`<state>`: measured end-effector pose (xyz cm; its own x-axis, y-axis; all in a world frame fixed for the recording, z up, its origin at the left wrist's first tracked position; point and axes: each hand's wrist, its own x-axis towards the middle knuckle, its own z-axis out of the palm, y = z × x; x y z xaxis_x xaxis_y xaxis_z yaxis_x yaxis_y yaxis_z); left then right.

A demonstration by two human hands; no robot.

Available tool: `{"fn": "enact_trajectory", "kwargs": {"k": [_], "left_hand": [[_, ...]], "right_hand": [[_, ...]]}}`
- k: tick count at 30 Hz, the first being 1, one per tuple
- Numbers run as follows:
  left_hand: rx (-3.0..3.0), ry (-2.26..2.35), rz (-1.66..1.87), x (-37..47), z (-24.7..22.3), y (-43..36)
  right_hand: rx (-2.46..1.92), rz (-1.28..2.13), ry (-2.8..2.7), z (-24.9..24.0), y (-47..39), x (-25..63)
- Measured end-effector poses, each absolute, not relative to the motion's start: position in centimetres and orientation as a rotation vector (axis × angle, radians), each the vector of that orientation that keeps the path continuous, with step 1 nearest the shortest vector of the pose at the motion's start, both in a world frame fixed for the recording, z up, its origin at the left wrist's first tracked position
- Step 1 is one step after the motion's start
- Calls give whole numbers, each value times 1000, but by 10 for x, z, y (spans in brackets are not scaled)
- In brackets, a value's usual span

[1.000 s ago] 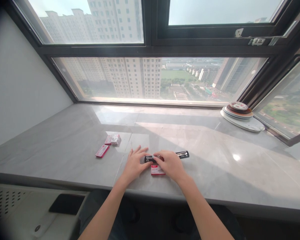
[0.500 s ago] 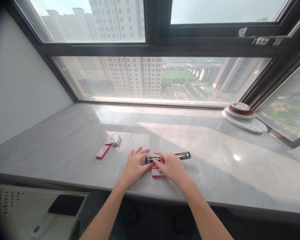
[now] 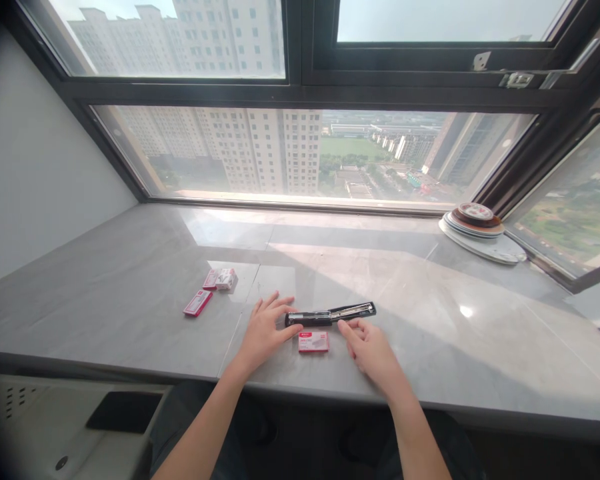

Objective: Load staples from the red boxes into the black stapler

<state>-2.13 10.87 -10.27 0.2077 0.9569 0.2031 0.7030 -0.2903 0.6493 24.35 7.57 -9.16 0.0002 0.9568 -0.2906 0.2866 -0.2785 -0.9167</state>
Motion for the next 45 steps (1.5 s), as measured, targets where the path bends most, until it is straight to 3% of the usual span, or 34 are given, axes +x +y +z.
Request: {"fn": "enact_trajectory", "kwargs": {"k": [4, 9, 18, 22, 27, 33, 39, 45], "left_hand": [[2067, 1527, 819, -22, -103, 110], [2079, 1530, 811, -22, -104, 110], [2126, 1543, 813, -22, -106, 110], [2140, 1524, 857, -24, -106, 108], [2081, 1352, 1080, -19, -92, 97], [2409, 867, 653, 4, -70, 78], [2305, 1296, 549, -41, -62, 78], [2261, 1412, 664, -51, -74, 91]], "right_hand": [[-1503, 1272, -1211, -85, 92, 274], [-1229, 1239, -1471, -57, 124, 253], [-1363, 734, -2203, -51, 135, 185], [-1335, 770, -2291, -43, 131, 191], [-1481, 702, -2086, -53, 136, 218], [-1581, 906, -1642, -90, 138, 236], [-1524, 982, -1522, -95, 118, 234], [-1465, 1211, -1417, -100, 104, 197]]}}
